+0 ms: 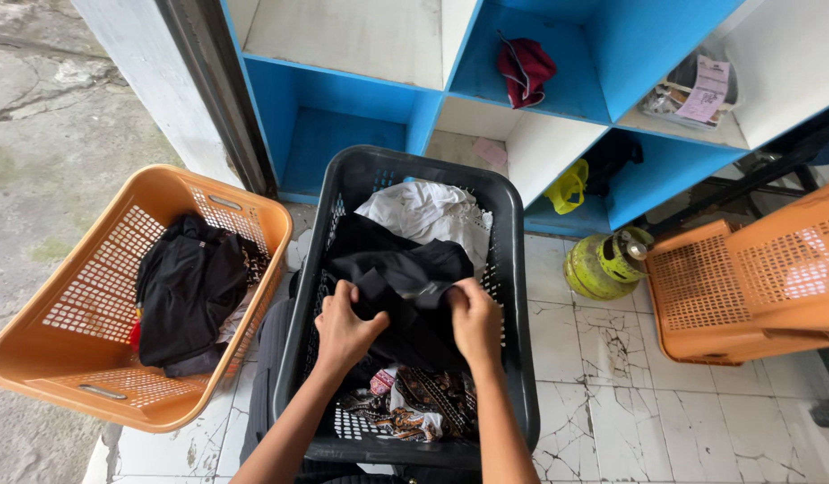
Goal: The person sits on the floor and sorts through a pile of clothes in a black laundry basket. They pick up various garments, including black shirts and patterned items, inspect them, and transfer them into an adjacent orange basket.
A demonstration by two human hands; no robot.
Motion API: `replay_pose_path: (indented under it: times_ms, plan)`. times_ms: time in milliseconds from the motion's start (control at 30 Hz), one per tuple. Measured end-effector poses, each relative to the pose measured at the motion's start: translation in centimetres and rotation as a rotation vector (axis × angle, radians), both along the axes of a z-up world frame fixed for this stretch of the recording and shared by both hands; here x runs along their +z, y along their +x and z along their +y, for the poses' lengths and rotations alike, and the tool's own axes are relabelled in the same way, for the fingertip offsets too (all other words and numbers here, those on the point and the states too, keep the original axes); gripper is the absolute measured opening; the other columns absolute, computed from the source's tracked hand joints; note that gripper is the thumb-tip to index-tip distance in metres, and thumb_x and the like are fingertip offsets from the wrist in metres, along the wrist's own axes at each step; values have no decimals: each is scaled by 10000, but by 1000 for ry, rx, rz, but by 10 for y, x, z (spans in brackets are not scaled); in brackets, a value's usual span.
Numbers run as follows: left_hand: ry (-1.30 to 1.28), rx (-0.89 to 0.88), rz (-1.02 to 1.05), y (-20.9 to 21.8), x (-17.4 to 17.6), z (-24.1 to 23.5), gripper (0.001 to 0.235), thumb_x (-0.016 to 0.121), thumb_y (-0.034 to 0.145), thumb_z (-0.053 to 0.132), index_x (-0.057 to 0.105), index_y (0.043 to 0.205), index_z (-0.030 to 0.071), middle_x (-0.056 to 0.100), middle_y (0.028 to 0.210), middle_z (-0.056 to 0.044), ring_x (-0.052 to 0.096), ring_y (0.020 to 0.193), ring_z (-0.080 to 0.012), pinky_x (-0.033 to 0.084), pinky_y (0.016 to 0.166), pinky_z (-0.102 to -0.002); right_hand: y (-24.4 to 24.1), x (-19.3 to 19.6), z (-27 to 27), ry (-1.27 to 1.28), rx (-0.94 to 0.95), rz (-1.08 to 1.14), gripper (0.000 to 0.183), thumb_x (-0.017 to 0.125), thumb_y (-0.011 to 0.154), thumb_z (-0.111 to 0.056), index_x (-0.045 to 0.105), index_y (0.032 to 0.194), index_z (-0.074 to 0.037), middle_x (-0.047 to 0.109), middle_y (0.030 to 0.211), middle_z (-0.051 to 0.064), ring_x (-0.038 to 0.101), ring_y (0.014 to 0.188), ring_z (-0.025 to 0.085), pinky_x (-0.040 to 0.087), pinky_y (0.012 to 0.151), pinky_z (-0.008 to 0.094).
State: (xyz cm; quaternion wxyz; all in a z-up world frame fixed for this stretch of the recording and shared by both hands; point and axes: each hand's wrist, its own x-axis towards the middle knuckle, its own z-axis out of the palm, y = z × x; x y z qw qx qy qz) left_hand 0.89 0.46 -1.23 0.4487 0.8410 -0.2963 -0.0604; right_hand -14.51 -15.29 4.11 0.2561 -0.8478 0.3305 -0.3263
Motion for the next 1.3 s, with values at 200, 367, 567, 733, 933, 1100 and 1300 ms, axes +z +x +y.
replay_pose_path:
  times_ms: [200, 367, 567, 733, 933, 1100, 1300]
  plan:
    - [-187, -140, 398, 23, 1, 16, 671, 840, 786, 485, 542, 1195, 42, 683, 1208, -206, 637, 1226, -346, 468, 1070, -435, -13, 80, -2, 460, -46, -437, 262, 590, 1088, -223, 580, 891, -50, 382, 709, -84, 299, 649, 50, 236, 561, 236]
    - [106, -418, 337, -8, 70, 9, 913, 927, 620, 353, 453, 1376, 159, 667, 1314, -104, 622, 1248, -353, 496, 994, -402, -17, 136, 15, 298, 43, -437, 244, 581, 1094, -203, 564, 907, -46, 441, 778, -88, 367, 731, 22, 300, 635, 196]
    - [25, -636, 338, -18, 74, 20, 489, 666, 804, 92, 708, 1290, 125, 806, 1133, -120, 808, 1085, -265, 622, 907, -355, -46, 154, -11, 302, -31, -707, 180, 624, 1103, -164, 590, 992, -26, 528, 887, -68, 450, 821, 35, 373, 748, 201]
    - [-609, -232, 1618, -10, 64, 13, 433, 671, 895, 306, 694, 1170, -28, 762, 1096, -164, 733, 976, -282, 603, 853, -399, -39, 133, -35, -341, -288, -130, 177, 701, 949, -165, 649, 1053, -31, 675, 981, 17, 581, 910, 147, 467, 802, 277]
    - [-623, -205, 1622, -1, 62, 10, 494, 668, 937, 399, 689, 1180, -30, 748, 1081, -166, 730, 950, -262, 592, 868, -397, -30, 81, 29, 215, 113, -76, 173, 758, 915, -78, 679, 1064, -116, 770, 974, 66, 753, 845, 219, 585, 776, 299]
    - [-672, -226, 1783, -4, 58, 10, 546, 664, 919, 466, 684, 1184, -11, 753, 1096, -148, 741, 950, -243, 594, 876, -371, 1, 43, 75, 200, 348, 49, 579, 685, 736, 25, 589, 1305, -24, 682, 1190, 205, 643, 1101, 373, 512, 891, 409]
    - [-719, -359, 1753, 16, 62, 29, 703, 729, 818, 512, 621, 1264, -21, 747, 1114, -162, 735, 970, -258, 588, 878, -400, 19, 26, 74, 65, 166, 74, 147, 643, 919, -61, 694, 1055, -85, 716, 959, 100, 617, 1015, 316, 492, 906, 414]
